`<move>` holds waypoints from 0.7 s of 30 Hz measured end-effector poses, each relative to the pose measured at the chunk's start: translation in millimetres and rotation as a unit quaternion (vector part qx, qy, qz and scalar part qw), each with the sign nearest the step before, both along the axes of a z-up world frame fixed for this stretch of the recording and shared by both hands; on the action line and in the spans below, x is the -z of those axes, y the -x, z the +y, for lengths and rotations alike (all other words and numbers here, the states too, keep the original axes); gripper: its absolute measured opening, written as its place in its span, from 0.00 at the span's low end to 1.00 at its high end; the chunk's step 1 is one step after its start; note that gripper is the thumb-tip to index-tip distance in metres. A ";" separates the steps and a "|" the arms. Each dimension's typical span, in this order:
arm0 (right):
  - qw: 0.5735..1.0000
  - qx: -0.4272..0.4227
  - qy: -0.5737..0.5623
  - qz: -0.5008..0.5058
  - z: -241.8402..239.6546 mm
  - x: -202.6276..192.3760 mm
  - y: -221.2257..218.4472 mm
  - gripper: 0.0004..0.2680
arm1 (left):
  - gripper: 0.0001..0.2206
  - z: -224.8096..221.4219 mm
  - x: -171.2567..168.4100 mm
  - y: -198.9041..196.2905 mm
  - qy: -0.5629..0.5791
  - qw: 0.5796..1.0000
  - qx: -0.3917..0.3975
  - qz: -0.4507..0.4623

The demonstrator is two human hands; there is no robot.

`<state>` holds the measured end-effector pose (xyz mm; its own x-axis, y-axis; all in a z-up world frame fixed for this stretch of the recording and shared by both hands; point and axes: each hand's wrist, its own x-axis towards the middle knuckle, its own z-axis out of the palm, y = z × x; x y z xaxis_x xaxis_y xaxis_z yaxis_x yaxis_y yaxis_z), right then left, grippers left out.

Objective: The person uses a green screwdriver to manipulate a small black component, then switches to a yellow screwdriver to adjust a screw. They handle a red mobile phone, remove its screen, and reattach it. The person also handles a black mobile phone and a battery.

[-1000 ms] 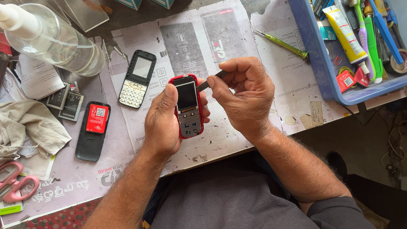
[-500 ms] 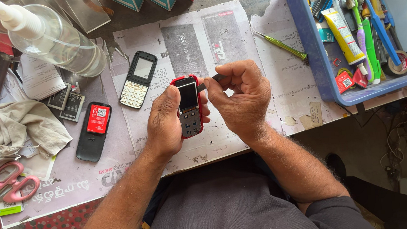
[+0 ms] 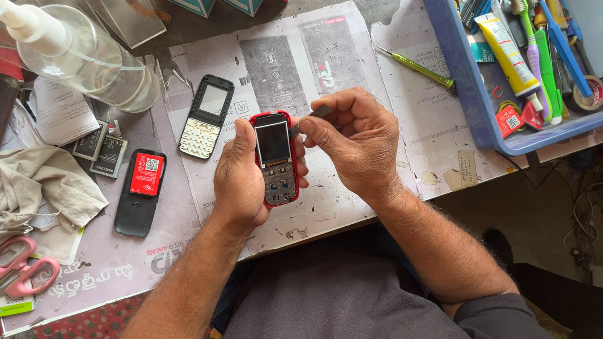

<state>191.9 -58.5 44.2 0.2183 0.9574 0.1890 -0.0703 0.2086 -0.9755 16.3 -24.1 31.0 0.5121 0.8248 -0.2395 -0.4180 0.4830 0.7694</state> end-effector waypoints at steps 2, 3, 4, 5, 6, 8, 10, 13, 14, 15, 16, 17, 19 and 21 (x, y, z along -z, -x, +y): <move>1.000 0.004 -0.004 -0.004 -0.6 1.6 0.5 0.06 | 0.34 0.2 -0.3 -0.4 0.002 1.000 0.002 -0.014; 1.000 0.005 -0.004 0.001 -0.8 2.1 0.8 0.06 | 0.34 0.3 -0.6 -0.5 0.003 1.000 0.003 -0.021; 1.000 0.005 -0.004 0.006 -0.9 2.5 1.2 0.06 | 0.34 0.6 -0.8 -0.5 0.007 1.000 0.004 -0.021; 1.000 0.005 -0.004 0.012 -1.1 2.8 1.3 0.06 | 0.33 0.7 -0.8 -0.6 0.012 1.000 0.005 -0.021; 1.000 0.007 -0.002 0.013 -1.4 2.9 1.3 0.06 | 0.33 0.8 -0.9 -0.6 0.017 1.000 0.006 -0.021; 1.000 0.008 0.001 0.015 -2.0 2.9 1.5 0.06 | 0.33 0.7 -0.7 -0.6 0.017 1.000 0.006 -0.018; 1.000 0.011 0.004 0.014 -2.4 2.7 1.7 0.05 | 0.33 0.7 -0.5 -0.3 0.018 1.000 0.007 -0.016; 1.000 0.013 -0.001 0.012 -2.1 2.8 1.5 0.06 | 0.33 1.2 -0.2 -0.6 0.021 1.000 0.010 -0.017; 1.000 0.014 -0.004 0.011 -1.9 3.0 1.5 0.06 | 0.33 1.4 -0.1 -0.6 0.022 1.000 0.011 -0.019; 1.000 0.018 -0.005 0.008 -1.8 3.4 1.8 0.06 | 0.33 1.4 -0.2 -0.8 0.023 0.999 0.012 -0.022; 1.000 0.021 -0.007 0.005 -1.7 3.8 2.6 0.06 | 0.33 1.3 -0.3 -1.4 0.025 0.999 0.011 -0.023; 1.000 0.025 -0.008 0.002 -1.4 4.3 3.5 0.06 | 0.33 1.5 -0.7 -2.2 0.026 0.999 0.010 -0.024; 0.994 0.057 -0.064 -0.070 -1.2 5.4 6.1 0.06 | 0.33 1.6 -1.5 -3.7 0.016 0.999 0.013 -0.037; 0.987 0.077 -0.100 -0.099 -1.0 6.2 6.1 0.07 | 0.34 1.1 -2.2 -4.6 -0.007 0.998 0.018 -0.061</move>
<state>185.8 -59.5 38.0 0.2988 0.8546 0.4248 0.1658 0.3919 -0.9050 20.9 -22.9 33.2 0.5657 0.8085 -0.1624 -0.4921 0.4890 0.7202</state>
